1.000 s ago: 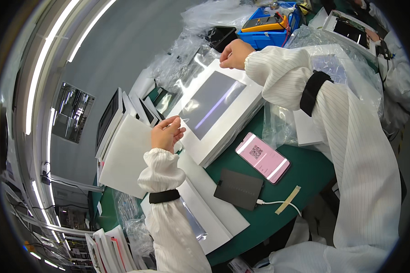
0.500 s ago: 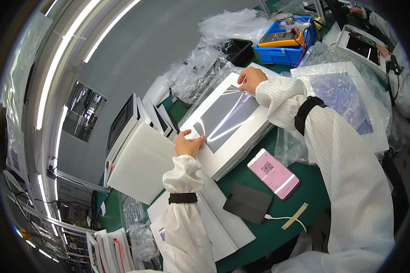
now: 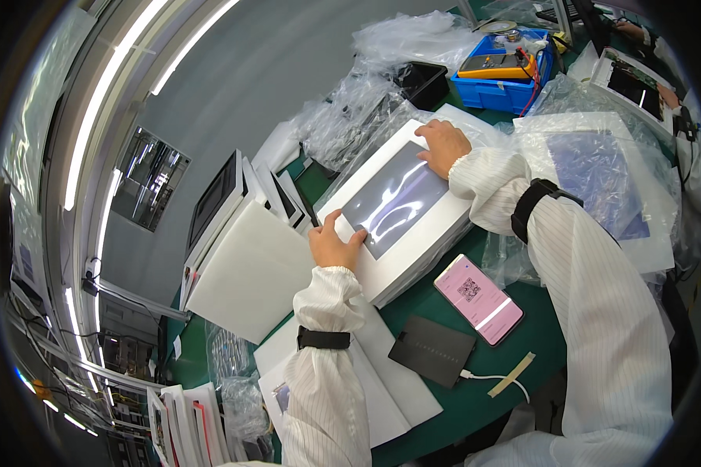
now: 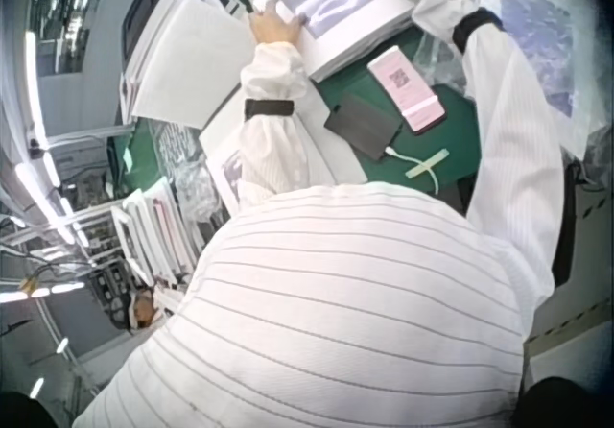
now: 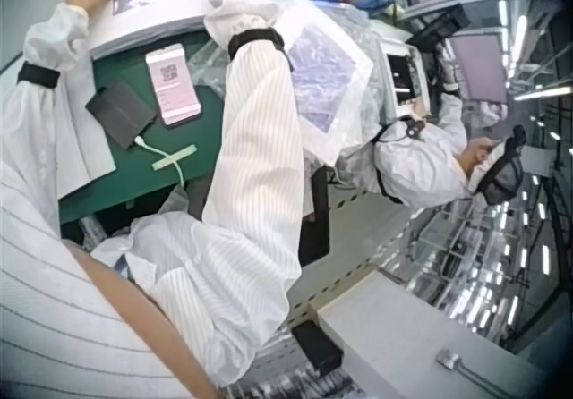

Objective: The recorder is assembling and inspecting white-bezeled electronic displays or monitors in a factory setting.

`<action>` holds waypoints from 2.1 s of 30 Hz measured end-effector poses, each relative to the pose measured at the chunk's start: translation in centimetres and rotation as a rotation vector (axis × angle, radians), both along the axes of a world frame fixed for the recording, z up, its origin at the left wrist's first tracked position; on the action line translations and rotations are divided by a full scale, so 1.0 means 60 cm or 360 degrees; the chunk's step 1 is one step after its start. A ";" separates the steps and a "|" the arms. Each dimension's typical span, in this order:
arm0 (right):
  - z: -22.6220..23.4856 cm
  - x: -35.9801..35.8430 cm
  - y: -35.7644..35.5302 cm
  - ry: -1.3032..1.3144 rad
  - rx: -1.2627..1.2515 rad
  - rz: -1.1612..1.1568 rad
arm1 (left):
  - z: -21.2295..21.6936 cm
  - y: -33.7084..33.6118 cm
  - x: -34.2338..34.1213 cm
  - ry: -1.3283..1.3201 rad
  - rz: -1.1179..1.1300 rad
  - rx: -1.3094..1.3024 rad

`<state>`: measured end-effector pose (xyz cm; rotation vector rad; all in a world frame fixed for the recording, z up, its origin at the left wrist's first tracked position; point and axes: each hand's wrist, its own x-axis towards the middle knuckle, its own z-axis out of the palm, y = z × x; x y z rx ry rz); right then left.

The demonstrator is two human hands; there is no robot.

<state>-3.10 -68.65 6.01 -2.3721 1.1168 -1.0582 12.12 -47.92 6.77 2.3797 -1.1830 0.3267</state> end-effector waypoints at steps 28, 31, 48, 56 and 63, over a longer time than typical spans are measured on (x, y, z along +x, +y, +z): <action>0.020 -0.049 0.502 0.0864 0.1533 0.1345 | -0.023 0.735 0.031 0.1342 0.0718 0.0032; -0.007 -0.038 0.512 0.0715 0.1680 0.1083 | -0.059 0.752 0.064 0.1501 0.0566 0.0195; 0.002 -0.022 0.512 0.0639 0.2027 0.0805 | -0.028 0.767 0.085 0.2412 0.0168 -0.0003; 0.011 -0.046 0.531 0.0410 0.2099 0.0913 | -0.018 0.777 0.080 0.2402 0.0177 -0.0051; 0.004 -0.055 0.527 0.0290 0.2049 0.1007 | -0.020 0.776 0.077 0.2346 0.0241 -0.0225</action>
